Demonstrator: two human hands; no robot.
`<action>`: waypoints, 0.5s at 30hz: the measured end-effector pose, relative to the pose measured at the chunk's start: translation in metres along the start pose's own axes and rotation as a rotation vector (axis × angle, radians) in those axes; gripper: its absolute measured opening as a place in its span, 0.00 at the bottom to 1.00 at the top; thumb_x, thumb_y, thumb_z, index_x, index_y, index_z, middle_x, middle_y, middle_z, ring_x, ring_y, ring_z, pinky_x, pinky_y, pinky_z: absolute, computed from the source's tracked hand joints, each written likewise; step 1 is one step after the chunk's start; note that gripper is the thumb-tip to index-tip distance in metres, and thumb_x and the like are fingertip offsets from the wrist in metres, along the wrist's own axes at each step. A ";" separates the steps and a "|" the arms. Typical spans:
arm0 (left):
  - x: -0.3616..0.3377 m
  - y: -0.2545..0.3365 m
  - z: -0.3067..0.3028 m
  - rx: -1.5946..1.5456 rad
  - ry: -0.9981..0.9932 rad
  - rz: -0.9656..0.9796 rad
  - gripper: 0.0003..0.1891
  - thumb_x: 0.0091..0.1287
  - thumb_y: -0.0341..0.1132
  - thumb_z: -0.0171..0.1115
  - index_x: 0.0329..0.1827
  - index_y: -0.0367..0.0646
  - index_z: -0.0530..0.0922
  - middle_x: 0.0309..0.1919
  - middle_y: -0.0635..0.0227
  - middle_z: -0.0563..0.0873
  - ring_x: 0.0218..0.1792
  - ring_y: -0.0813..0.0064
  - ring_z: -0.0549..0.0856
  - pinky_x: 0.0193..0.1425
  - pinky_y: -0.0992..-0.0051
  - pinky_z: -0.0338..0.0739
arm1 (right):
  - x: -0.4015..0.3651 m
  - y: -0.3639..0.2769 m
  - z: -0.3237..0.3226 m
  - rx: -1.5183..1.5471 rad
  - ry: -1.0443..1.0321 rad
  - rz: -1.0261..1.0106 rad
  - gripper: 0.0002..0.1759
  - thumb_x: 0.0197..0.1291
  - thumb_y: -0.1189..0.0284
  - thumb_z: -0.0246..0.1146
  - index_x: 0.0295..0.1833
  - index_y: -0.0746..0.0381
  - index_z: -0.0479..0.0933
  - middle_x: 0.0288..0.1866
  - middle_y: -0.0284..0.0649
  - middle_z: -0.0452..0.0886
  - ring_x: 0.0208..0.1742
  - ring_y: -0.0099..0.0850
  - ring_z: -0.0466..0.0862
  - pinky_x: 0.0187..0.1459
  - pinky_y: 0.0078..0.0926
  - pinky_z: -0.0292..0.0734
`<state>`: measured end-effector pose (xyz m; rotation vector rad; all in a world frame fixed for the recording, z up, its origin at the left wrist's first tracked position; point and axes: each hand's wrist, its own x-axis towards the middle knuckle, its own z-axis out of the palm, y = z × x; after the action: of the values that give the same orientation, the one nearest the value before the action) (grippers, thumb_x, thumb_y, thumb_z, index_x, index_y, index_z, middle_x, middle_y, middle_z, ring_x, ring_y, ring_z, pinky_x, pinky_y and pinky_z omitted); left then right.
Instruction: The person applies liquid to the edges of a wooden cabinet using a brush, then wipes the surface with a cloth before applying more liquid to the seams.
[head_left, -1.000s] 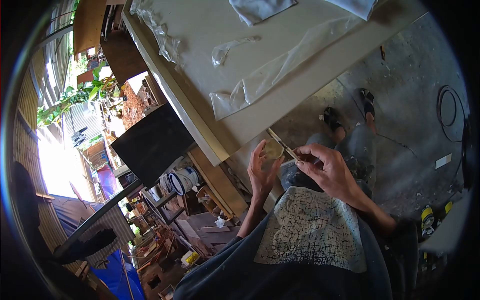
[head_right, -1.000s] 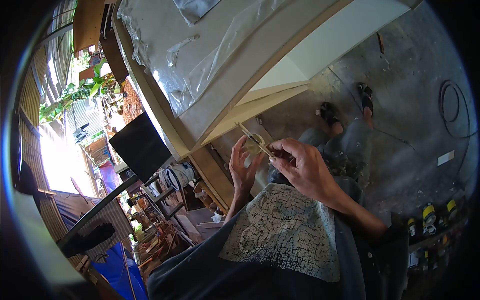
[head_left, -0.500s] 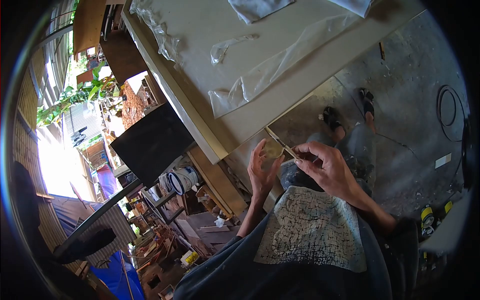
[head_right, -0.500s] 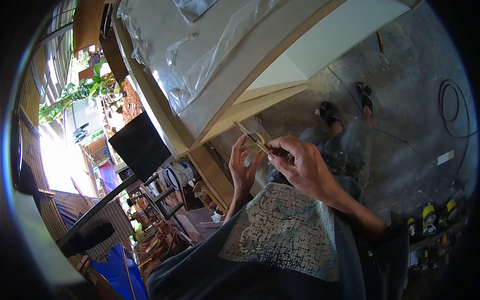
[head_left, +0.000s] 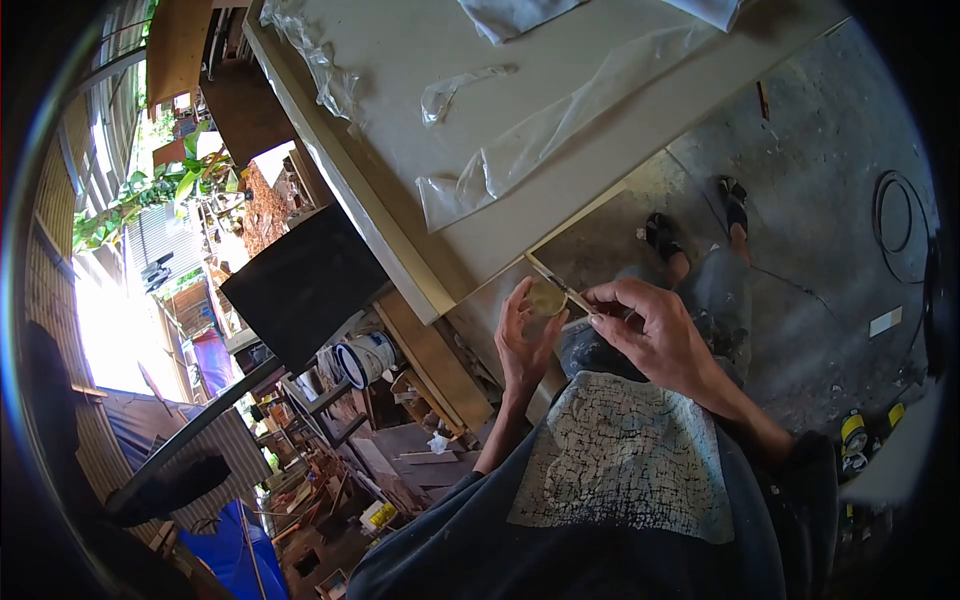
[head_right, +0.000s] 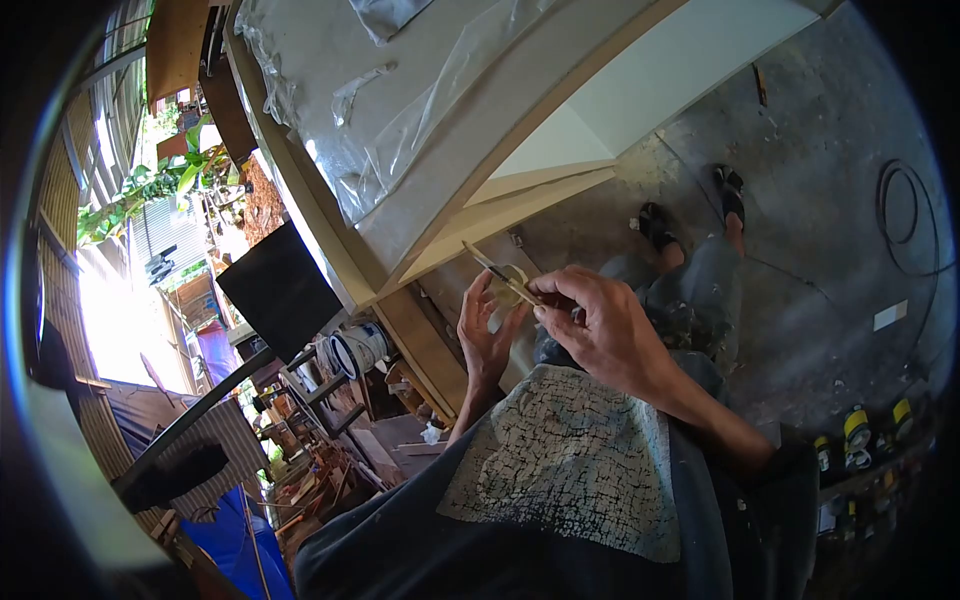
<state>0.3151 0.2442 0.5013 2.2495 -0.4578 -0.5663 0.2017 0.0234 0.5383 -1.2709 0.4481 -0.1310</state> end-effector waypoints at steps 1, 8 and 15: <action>0.000 -0.001 0.000 -0.014 0.003 0.009 0.35 0.63 0.29 0.78 0.74 0.42 0.74 0.59 0.61 0.85 0.56 0.68 0.84 0.61 0.66 0.81 | -0.001 -0.003 -0.001 -0.006 -0.019 0.000 0.11 0.69 0.77 0.67 0.54 0.69 0.83 0.41 0.43 0.86 0.35 0.29 0.87 0.38 0.30 0.84; -0.001 0.003 0.001 -0.024 0.005 0.013 0.35 0.63 0.29 0.78 0.74 0.42 0.74 0.61 0.60 0.85 0.57 0.68 0.84 0.62 0.66 0.81 | -0.004 0.006 -0.004 -0.023 -0.002 0.005 0.12 0.69 0.77 0.66 0.55 0.69 0.82 0.41 0.43 0.86 0.37 0.30 0.88 0.39 0.29 0.84; 0.000 0.005 0.001 -0.025 -0.010 -0.029 0.37 0.62 0.23 0.78 0.76 0.41 0.73 0.65 0.66 0.83 0.60 0.74 0.83 0.66 0.68 0.77 | 0.002 0.011 -0.004 0.000 0.011 0.093 0.13 0.71 0.75 0.65 0.57 0.70 0.82 0.47 0.44 0.88 0.45 0.28 0.88 0.46 0.27 0.84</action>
<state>0.3140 0.2407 0.5046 2.2341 -0.4215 -0.5947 0.2006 0.0226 0.5266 -1.2482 0.5151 -0.0595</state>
